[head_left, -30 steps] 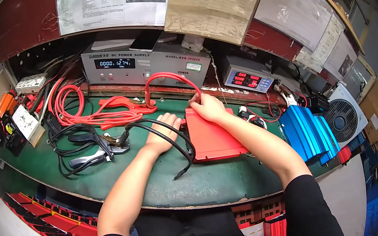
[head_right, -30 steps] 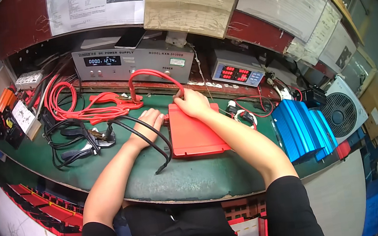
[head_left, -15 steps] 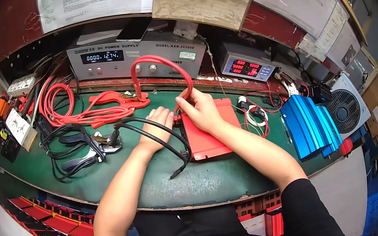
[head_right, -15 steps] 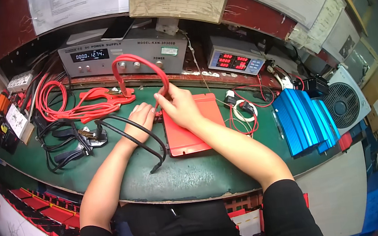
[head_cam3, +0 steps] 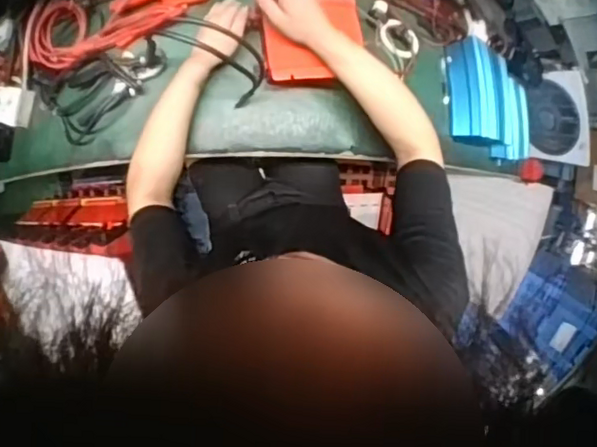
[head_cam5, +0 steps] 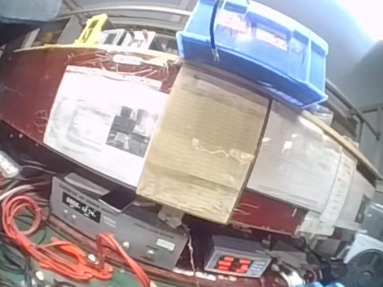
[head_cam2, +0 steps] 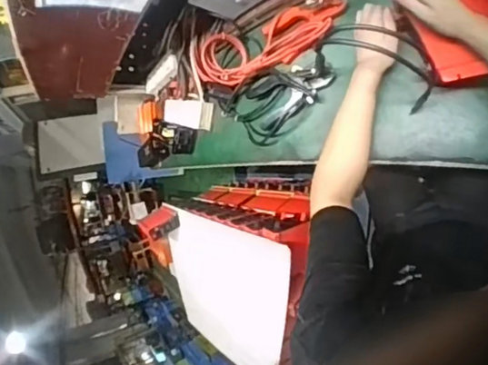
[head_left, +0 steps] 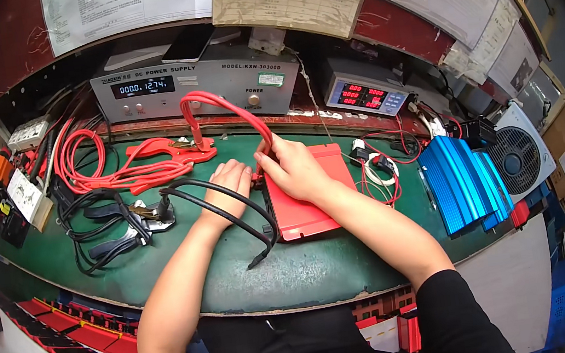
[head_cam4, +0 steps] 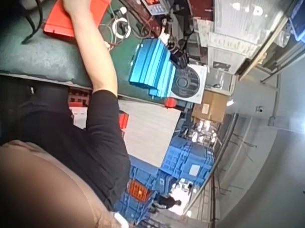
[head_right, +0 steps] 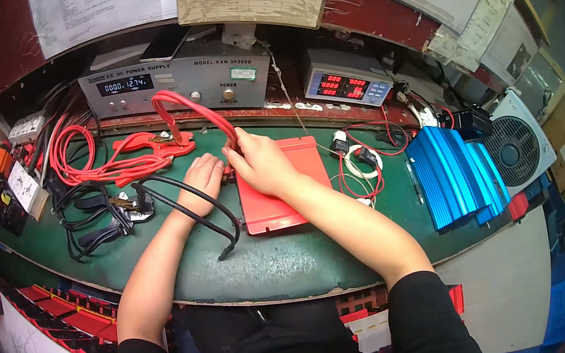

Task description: Connecting power inverters to a test rig, checking readings on multimeters, and sorting the units.

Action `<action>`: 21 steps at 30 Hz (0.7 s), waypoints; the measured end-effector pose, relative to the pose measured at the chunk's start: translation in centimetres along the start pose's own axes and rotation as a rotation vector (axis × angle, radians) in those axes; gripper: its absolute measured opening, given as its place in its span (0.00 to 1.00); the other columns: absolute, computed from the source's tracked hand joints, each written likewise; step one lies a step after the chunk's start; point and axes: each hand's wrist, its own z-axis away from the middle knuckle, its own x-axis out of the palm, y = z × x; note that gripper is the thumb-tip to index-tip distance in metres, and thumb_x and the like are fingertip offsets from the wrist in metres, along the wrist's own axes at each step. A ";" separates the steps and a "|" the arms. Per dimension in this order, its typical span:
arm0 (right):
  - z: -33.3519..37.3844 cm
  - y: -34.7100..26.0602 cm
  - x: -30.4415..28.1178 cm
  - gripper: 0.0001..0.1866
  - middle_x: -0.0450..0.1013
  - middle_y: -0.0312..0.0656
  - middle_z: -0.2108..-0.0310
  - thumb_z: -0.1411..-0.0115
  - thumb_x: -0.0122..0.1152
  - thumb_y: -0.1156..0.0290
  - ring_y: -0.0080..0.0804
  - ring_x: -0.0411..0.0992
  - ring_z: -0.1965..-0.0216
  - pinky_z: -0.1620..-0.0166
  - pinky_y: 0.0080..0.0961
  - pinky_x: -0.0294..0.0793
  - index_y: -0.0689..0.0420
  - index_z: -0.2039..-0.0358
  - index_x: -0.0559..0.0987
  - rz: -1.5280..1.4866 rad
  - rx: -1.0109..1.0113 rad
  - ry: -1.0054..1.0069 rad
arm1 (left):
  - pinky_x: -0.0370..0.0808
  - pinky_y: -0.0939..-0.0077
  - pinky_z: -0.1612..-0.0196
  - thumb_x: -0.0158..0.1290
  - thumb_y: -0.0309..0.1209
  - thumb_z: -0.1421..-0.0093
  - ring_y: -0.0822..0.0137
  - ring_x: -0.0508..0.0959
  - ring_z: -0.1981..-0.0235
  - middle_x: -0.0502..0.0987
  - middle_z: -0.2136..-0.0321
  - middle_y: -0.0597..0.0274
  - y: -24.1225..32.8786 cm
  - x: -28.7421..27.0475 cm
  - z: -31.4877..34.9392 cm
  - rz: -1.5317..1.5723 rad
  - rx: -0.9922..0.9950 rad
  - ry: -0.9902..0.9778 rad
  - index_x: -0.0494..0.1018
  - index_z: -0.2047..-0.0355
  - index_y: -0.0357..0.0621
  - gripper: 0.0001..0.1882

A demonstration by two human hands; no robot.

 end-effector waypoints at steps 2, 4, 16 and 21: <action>0.0 -0.2 0.0 0.09 0.76 0.53 0.72 0.38 0.54 0.72 0.55 0.76 0.68 0.65 0.43 0.74 0.65 0.61 0.71 -0.002 -0.001 -0.005 | 0.70 0.56 0.53 0.44 0.33 0.34 0.47 0.73 0.59 0.74 0.64 0.48 0.0 0.0 0.0 -0.001 0.007 0.000 0.75 0.64 0.34 0.14; 0.0 -0.3 -0.1 0.08 0.75 0.52 0.73 0.38 0.55 0.72 0.52 0.76 0.69 0.65 0.41 0.74 0.64 0.63 0.71 0.044 -0.013 -0.028 | 0.70 0.56 0.53 0.44 0.33 0.34 0.47 0.73 0.59 0.74 0.64 0.47 0.0 -0.1 0.0 -0.004 0.007 -0.001 0.75 0.64 0.33 0.14; -0.2 -0.7 0.4 0.12 0.75 0.54 0.73 0.39 0.58 0.67 0.58 0.74 0.69 0.67 0.47 0.73 0.62 0.66 0.68 0.193 -0.050 -0.078 | 0.70 0.56 0.54 0.44 0.33 0.34 0.46 0.73 0.60 0.72 0.66 0.47 0.2 -0.4 -0.1 0.044 -0.012 0.000 0.72 0.66 0.34 0.13; 0.1 -0.5 0.1 0.12 0.75 0.53 0.75 0.39 0.57 0.67 0.58 0.74 0.70 0.67 0.48 0.73 0.62 0.66 0.68 0.178 -0.038 -0.079 | 0.71 0.61 0.58 0.54 0.28 0.40 0.50 0.74 0.65 0.70 0.70 0.50 0.9 -1.2 -0.1 0.309 -0.030 -0.009 0.69 0.67 0.36 0.07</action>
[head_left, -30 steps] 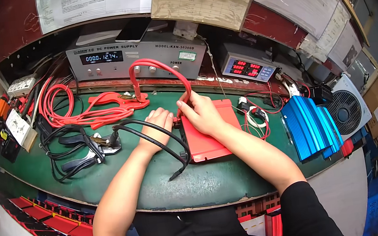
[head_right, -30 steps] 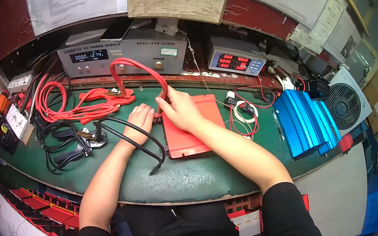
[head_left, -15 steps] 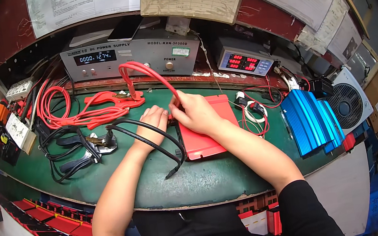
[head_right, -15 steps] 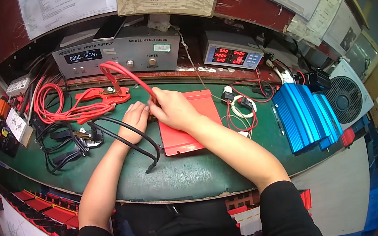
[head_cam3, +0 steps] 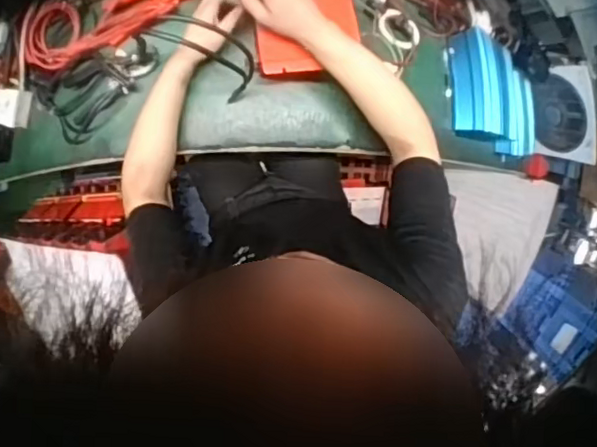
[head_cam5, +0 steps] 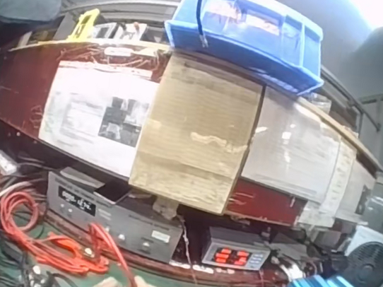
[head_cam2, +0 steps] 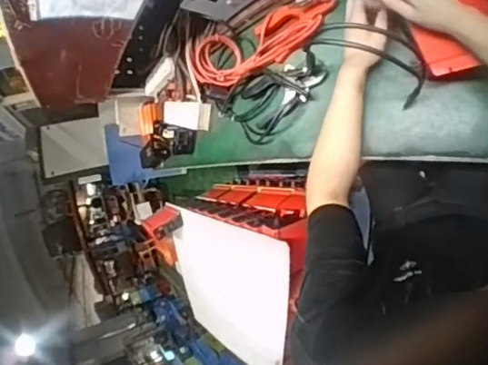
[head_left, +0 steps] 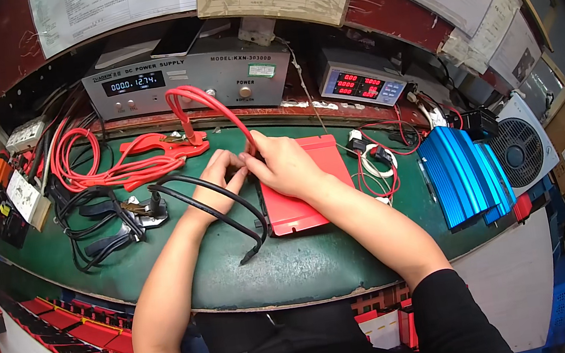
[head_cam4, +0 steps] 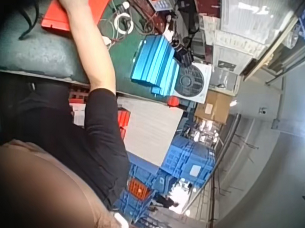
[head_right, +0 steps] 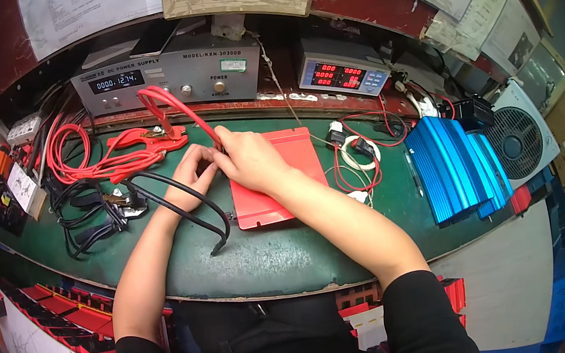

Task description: Connecting power inverters to a test rig, checking readings on multimeters, and sorting the units.

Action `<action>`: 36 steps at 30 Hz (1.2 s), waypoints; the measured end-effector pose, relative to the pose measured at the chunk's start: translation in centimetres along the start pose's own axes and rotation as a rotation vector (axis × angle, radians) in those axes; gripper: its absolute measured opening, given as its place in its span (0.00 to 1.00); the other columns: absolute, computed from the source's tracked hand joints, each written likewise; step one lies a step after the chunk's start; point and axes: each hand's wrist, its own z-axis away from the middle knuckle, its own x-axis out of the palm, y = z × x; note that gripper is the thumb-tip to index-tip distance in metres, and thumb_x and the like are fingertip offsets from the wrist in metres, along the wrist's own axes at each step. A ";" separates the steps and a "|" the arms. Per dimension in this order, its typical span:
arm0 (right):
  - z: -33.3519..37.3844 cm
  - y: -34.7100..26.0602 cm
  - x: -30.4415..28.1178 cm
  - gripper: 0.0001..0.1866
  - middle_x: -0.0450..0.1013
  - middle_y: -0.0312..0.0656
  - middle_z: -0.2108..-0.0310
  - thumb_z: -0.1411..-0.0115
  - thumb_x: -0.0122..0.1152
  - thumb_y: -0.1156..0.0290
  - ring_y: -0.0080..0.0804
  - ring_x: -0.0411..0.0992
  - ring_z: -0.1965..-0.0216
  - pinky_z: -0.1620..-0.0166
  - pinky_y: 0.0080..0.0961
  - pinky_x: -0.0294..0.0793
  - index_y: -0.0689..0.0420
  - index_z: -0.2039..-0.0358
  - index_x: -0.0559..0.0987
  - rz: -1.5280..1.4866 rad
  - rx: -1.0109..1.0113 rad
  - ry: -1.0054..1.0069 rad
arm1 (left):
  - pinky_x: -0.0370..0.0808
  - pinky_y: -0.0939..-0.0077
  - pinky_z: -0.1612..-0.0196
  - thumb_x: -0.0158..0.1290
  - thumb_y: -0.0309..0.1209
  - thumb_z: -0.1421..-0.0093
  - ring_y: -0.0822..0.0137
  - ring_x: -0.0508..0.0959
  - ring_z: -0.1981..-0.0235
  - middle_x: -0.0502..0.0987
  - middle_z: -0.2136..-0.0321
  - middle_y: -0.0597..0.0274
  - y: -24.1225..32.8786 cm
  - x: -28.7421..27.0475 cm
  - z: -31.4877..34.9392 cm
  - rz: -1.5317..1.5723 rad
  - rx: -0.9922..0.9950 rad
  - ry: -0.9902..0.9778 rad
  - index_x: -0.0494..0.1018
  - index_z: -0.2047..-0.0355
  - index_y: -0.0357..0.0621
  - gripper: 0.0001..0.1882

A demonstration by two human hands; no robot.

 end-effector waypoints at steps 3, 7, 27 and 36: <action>-0.3 0.0 0.1 0.10 0.76 0.52 0.75 0.38 0.57 0.68 0.55 0.76 0.70 0.67 0.44 0.74 0.62 0.64 0.71 -0.007 0.035 -0.006 | 0.72 0.62 0.58 0.57 0.25 0.42 0.52 0.74 0.65 0.70 0.70 0.52 0.6 -0.2 0.0 0.013 0.073 0.009 0.69 0.66 0.37 0.08; -0.4 -0.1 0.0 0.11 0.77 0.52 0.75 0.37 0.57 0.67 0.54 0.77 0.70 0.66 0.44 0.74 0.62 0.63 0.71 -0.041 0.094 -0.013 | 0.72 0.64 0.58 0.57 0.25 0.43 0.52 0.74 0.63 0.72 0.69 0.53 0.7 -0.4 0.0 -0.130 0.141 0.031 0.69 0.65 0.37 0.09; -0.4 -0.1 -0.4 0.11 0.78 0.50 0.75 0.36 0.56 0.66 0.52 0.78 0.71 0.66 0.40 0.75 0.63 0.63 0.72 -0.091 0.136 -0.009 | 0.73 0.60 0.59 0.53 0.29 0.40 0.51 0.76 0.65 0.75 0.70 0.50 -0.2 -0.2 0.0 -0.081 -0.018 0.013 0.70 0.64 0.37 0.08; -0.4 0.4 -0.2 0.11 0.78 0.51 0.74 0.37 0.57 0.66 0.51 0.78 0.71 0.66 0.41 0.75 0.63 0.63 0.72 -0.075 0.150 0.000 | 0.71 0.73 0.72 0.57 0.30 0.40 0.70 0.72 0.78 0.73 0.79 0.61 0.6 -0.4 -0.1 0.042 -0.117 -0.064 0.69 0.67 0.38 0.09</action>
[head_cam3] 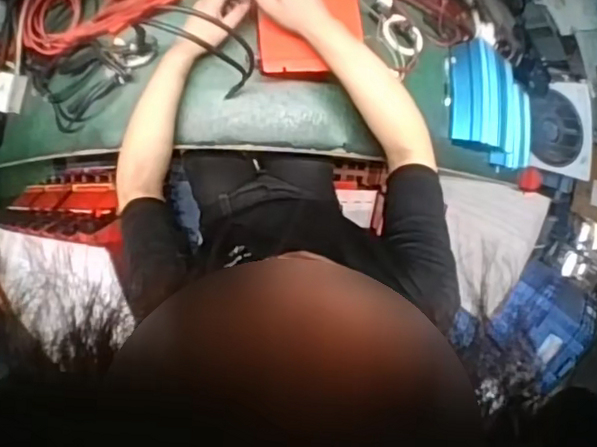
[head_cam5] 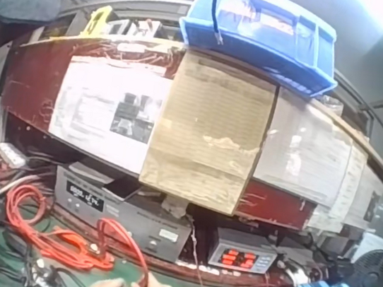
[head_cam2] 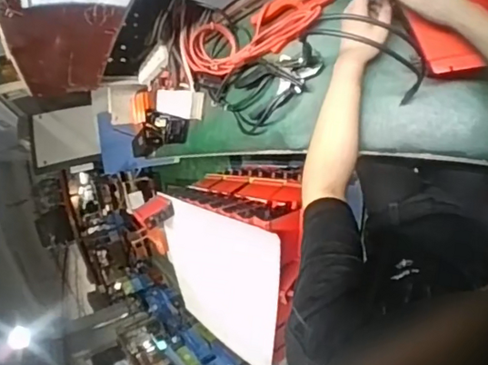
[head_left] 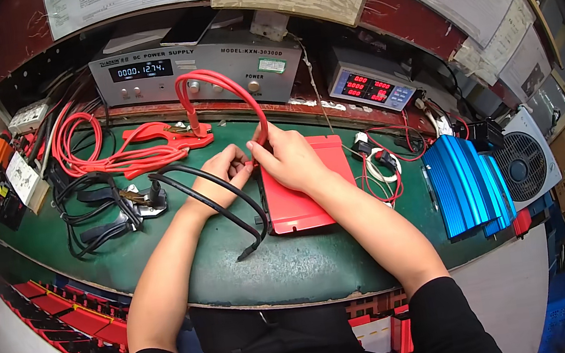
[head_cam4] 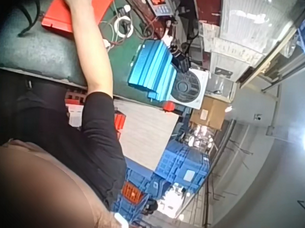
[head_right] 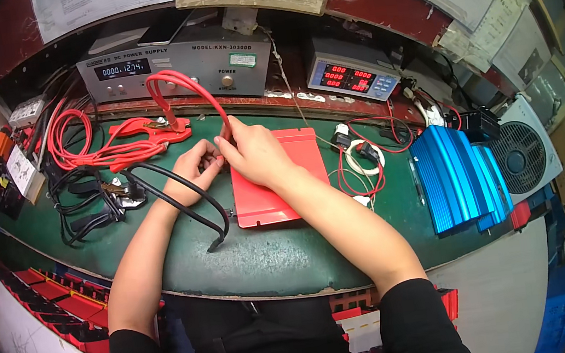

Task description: Connecting power inverters to a test rig, checking readings on multimeters, and sorting the units.

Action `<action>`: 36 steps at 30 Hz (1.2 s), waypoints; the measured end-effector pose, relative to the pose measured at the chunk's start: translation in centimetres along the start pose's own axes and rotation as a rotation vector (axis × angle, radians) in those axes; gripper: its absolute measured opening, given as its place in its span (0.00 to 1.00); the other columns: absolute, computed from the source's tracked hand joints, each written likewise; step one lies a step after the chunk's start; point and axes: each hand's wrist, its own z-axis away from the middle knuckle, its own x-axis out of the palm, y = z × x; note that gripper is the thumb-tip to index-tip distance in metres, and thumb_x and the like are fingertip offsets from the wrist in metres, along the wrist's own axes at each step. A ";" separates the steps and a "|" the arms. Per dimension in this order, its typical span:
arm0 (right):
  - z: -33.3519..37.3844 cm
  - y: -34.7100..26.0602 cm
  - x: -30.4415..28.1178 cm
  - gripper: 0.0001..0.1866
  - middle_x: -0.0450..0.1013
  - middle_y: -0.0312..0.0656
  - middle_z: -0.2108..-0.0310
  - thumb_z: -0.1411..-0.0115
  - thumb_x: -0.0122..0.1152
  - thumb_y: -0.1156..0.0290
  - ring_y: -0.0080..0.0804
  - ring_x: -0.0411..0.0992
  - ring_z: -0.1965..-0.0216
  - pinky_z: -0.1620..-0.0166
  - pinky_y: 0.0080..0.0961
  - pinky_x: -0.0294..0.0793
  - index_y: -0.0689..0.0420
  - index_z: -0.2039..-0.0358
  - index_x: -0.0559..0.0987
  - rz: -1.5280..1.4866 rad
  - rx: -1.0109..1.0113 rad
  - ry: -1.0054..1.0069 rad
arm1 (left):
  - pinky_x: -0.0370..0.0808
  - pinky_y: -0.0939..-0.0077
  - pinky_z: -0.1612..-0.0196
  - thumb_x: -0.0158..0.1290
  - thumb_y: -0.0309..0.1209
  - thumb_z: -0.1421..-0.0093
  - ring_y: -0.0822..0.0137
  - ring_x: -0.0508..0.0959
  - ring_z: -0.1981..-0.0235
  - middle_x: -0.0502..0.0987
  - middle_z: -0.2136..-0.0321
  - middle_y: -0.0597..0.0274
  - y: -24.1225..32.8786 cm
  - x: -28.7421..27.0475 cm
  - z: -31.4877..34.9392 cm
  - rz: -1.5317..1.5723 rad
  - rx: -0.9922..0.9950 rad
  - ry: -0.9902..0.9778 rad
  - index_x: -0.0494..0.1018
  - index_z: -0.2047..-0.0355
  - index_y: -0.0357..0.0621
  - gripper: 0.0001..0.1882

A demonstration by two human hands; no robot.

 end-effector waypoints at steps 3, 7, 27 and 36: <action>0.0 -0.1 0.0 0.11 0.78 0.51 0.74 0.36 0.57 0.66 0.51 0.78 0.71 0.66 0.41 0.75 0.63 0.63 0.72 -0.001 0.005 -0.012 | 0.71 0.75 0.72 0.58 0.28 0.41 0.72 0.72 0.78 0.71 0.79 0.63 0.3 -0.1 0.2 0.003 0.001 -0.008 0.69 0.66 0.38 0.09; 0.0 -0.2 -0.2 0.11 0.78 0.51 0.75 0.36 0.57 0.66 0.51 0.78 0.70 0.66 0.41 0.75 0.63 0.63 0.72 -0.005 0.014 -0.011 | 0.71 0.75 0.72 0.57 0.28 0.40 0.72 0.72 0.78 0.71 0.80 0.63 0.5 0.0 0.2 0.041 0.044 0.006 0.69 0.66 0.38 0.09; 0.1 -0.1 -0.2 0.10 0.78 0.51 0.74 0.37 0.57 0.67 0.50 0.78 0.70 0.66 0.40 0.75 0.63 0.62 0.73 -0.011 -0.047 0.000 | 0.73 0.61 0.69 0.53 0.33 0.37 0.49 0.77 0.73 0.76 0.76 0.49 -0.3 0.0 -0.1 -0.152 0.019 0.037 0.69 0.68 0.35 0.11; 0.1 -0.3 -0.5 0.09 0.76 0.49 0.76 0.38 0.57 0.69 0.51 0.77 0.72 0.68 0.41 0.74 0.62 0.63 0.74 -0.082 -0.105 0.093 | 0.73 0.61 0.64 0.53 0.32 0.37 0.48 0.78 0.70 0.75 0.72 0.48 0.6 0.0 0.0 -0.032 -0.012 0.006 0.69 0.67 0.34 0.11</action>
